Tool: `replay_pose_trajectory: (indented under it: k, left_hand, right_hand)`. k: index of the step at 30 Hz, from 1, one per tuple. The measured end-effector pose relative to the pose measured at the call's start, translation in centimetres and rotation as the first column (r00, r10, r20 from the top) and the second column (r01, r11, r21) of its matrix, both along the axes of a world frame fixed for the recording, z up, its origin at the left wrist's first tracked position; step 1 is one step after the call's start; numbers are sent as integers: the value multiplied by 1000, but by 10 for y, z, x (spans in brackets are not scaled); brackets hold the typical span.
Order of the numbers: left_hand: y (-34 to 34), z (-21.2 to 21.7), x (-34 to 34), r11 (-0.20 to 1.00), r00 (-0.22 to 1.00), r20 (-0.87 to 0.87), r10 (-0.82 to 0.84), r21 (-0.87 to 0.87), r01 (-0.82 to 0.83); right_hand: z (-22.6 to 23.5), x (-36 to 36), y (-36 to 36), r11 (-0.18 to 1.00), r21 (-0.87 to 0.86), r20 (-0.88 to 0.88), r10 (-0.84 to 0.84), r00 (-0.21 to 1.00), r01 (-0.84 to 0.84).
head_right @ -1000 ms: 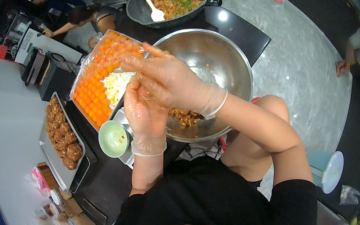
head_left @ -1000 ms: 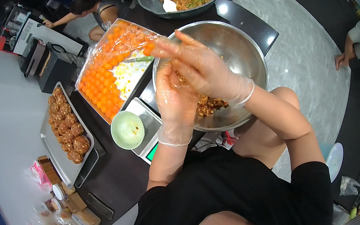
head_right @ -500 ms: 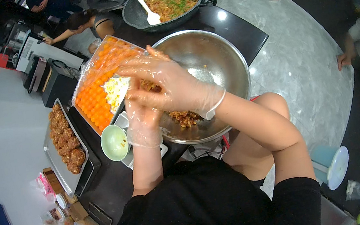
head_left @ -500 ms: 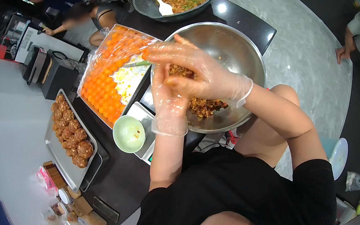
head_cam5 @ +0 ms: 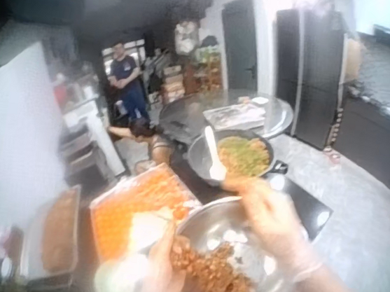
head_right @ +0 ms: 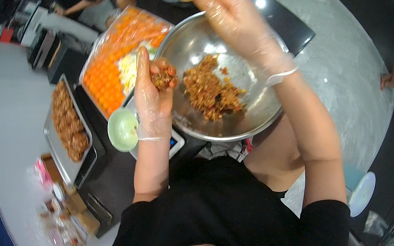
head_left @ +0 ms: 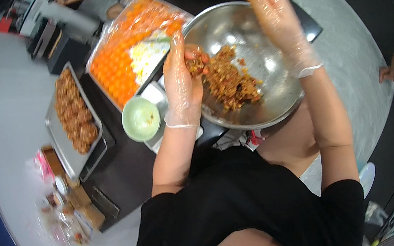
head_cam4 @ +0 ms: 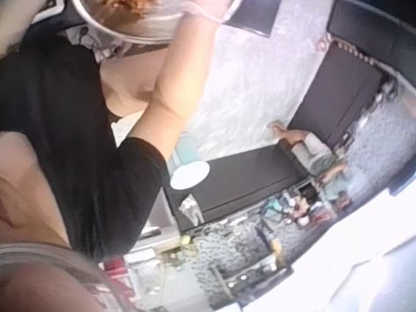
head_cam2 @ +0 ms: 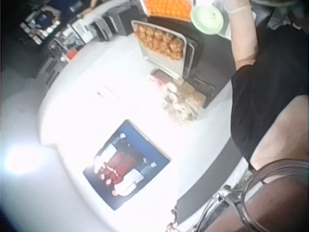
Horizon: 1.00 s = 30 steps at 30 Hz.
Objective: The person scoops a meat mixture from a metal bowl, weighs it in a small bowl on a digital scale, and then shapes it into a ball by hand. They place the finished meatball onto a tray and repeat the process.
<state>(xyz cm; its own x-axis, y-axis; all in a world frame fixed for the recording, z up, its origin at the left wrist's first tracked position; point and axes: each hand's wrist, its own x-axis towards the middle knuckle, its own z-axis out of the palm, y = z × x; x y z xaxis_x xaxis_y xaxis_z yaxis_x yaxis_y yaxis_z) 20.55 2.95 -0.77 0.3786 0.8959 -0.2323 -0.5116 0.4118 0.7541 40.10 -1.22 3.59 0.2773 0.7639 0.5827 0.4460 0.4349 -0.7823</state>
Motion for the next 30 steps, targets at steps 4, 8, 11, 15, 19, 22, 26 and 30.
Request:
replay_pose_trajectory:
  k: [4, 8, 11, 15, 19, 22, 26, 30]
  left_hand:
    - [8, 27, -74, 949, 980, -136, 146, 300, -100]
    - [15, 24, -152, 853, 582, -775, 246, 459, 250]
    - [6, -12, -173, 655, 255, -889, 380, 453, 604]
    - [-1, -29, -171, 721, 105, -952, 287, 287, 631]
    - [-3, -29, -184, 713, 243, -914, 325, 405, 572]
    - [-4, -16, -199, 743, 365, -845, 390, 523, 417]
    - [-8, 6, -205, 791, 356, -838, 414, 525, 316]
    - [-13, 18, -198, 819, 287, -877, 385, 468, 332]
  right_hand:
    - [-5, 2, -1, 961, -277, 152, 32, 988, 12]
    - [1, -2, -6, 959, -283, 308, 66, 949, 25]
    - [8, -7, -5, 949, -312, 424, 91, 901, 51]
    - [24, -24, -3, 937, -333, 479, 71, 875, 106]
    - [16, -14, -2, 978, -204, 573, 77, 816, 51]
    - [28, -34, -12, 956, -256, 519, 10, 855, 144]
    - [31, -21, -12, 929, -330, 420, -11, 907, 165]
    - [41, -20, -14, 894, -430, 420, 71, 905, 129]
